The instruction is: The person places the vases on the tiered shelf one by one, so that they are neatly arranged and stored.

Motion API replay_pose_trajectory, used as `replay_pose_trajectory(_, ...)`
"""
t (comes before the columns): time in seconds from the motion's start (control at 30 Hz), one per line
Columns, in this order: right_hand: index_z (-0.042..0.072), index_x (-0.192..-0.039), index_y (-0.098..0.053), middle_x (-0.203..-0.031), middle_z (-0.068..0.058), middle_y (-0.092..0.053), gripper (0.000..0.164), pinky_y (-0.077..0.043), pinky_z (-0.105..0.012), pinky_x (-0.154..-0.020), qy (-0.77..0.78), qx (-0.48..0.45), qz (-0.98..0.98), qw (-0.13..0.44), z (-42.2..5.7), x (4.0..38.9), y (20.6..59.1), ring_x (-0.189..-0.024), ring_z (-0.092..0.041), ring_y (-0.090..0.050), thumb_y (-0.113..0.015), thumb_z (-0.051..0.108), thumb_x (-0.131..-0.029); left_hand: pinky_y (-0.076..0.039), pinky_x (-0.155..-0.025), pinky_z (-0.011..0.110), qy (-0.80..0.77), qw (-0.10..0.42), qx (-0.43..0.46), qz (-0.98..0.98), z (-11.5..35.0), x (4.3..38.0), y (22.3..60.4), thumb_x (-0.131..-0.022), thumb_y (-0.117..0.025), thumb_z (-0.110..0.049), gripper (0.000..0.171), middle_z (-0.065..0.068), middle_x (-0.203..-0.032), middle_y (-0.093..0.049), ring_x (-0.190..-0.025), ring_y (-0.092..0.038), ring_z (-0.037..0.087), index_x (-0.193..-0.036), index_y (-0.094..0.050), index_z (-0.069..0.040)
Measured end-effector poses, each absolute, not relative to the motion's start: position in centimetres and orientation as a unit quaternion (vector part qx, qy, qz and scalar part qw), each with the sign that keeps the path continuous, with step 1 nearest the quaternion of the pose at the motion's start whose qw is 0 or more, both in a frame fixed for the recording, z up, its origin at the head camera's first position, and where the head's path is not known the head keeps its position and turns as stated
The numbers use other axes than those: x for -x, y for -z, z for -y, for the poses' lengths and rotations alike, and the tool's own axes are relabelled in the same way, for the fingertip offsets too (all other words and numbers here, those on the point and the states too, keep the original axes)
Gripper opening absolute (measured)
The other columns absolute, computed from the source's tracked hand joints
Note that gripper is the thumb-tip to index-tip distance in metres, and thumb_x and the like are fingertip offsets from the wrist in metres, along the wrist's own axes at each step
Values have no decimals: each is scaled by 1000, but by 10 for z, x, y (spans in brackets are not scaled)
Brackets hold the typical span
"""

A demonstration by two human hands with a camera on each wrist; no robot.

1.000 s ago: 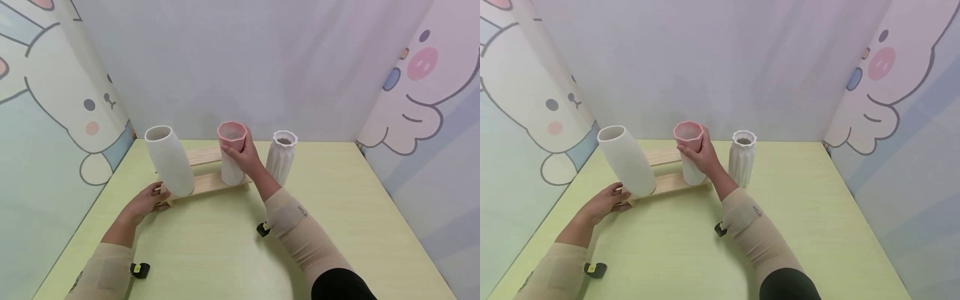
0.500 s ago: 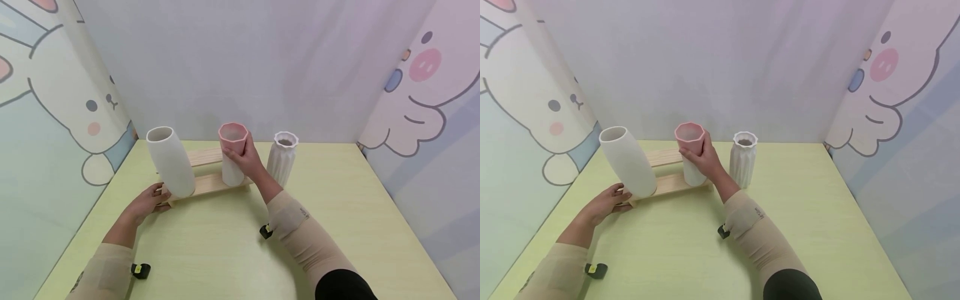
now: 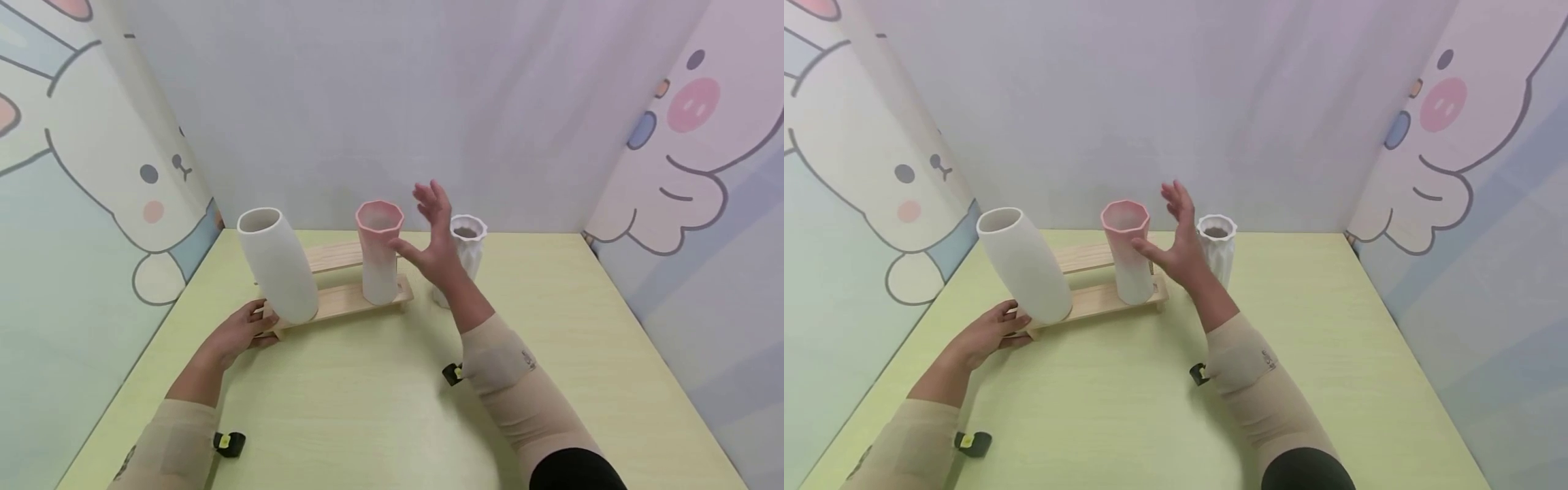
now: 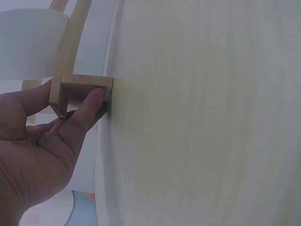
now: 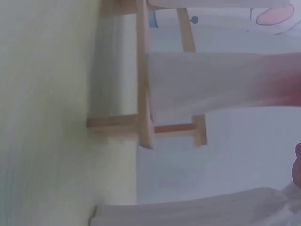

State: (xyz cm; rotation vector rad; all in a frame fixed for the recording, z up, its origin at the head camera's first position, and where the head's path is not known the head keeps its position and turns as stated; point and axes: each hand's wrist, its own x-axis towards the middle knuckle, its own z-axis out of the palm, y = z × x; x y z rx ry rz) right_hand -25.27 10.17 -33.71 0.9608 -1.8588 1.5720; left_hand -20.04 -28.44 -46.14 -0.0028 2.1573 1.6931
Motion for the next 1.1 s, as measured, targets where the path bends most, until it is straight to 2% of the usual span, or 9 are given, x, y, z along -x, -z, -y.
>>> replay_pose_trajectory(0.1, -7, -149, -10, -151, -29, -29, 112, -25, -54, -120, -549, -353, 694, 304, -116, 249, 326, -141, -41, -30, -72, 58, -82, -55, -97, 37, -606, 199, 2, -771, 284, 200, 461, -101, -56, -29, 77, 31, -154, -26, -124, -54, 31, -156, -8, -2)
replay_pose_trajectory(0.2, -11, -146, -12, -149, -32, -30, 108, -25, -56, -119, -534, -359, 689, 333, -131, 248, 318, -139, -43, -31, -72, 54, -84, -55, -96, 37, -606, 198, 2, -770, 284, 200, 461, -101, -56, -30, 78, 31, -154, -26, -124, -54, 32, -156, -8, -2)
replay_pose_trajectory(0.43, -8, -147, -15, -149, -27, -34, 106, -24, -56, -119, -528, -329, 700, 352, -166, 249, 315, -139, -41, -32, -76, 49, -82, -55, -96, 37, -602, 201, 5, -773, 283, 201, 461, -101, -57, -31, 78, 29, -155, -28, -123, -56, 29, -156, -9, -4)
replay_pose_trajectory(0.53, -5, -149, -17, -149, -26, -34, 100, -23, -55, -119, -531, -314, 705, 350, -181, 251, 317, -140, -41, -32, -79, 37, -83, -55, -97, 37, -604, 200, 5, -772, 283, 201, 461, -100, -57, -32, 78, 29, -154, -28, -123, -56, 30, -156, -10, -5)
replay_pose_trajectory(0.67, 2, -152, -17, -150, -24, -33, 95, -22, -53, -121, -562, -284, 710, 316, -198, 256, 325, -140, -40, -31, -78, 18, -81, -55, -97, 38, -608, 199, 2, -769, 283, 201, 460, -101, -56, -30, 78, 30, -154, -28, -124, -56, 32, -156, -9, -4)
replay_pose_trajectory(0.9, 12, -153, -19, -150, -24, -34, 88, -22, -53, -120, -653, -238, 682, 228, -220, 284, 364, -139, -40, -34, -72, 6, -83, -55, -97, 38, -609, 195, 4, -769, 282, 199, 458, -101, -56, -29, 76, 31, -153, -28, -123, -56, 32, -156, -10, -3)
replay_pose_trajectory(1.0, 16, -152, -21, -150, -21, -36, 85, -25, -46, -119, -672, -225, 680, 186, -224, 292, 378, -138, -37, -36, -70, 3, -84, -55, -97, 37, -608, 194, 4, -770, 282, 199, 458, -102, -56, -29, 75, 31, -153, -28, -123, -56, 32, -156, -10, -3)
replay_pose_trajectory(1.1, 16, -152, -24, -149, -18, -37, 79, -33, -34, -112, -681, -222, 683, 145, -224, 296, 386, -135, -30, -40, -66, 3, -87, -55, -96, 36, -606, 193, 3, -771, 282, 199, 458, -102, -55, -29, 76, 31, -153, -28, -122, -57, 31, -156, -10, -2)
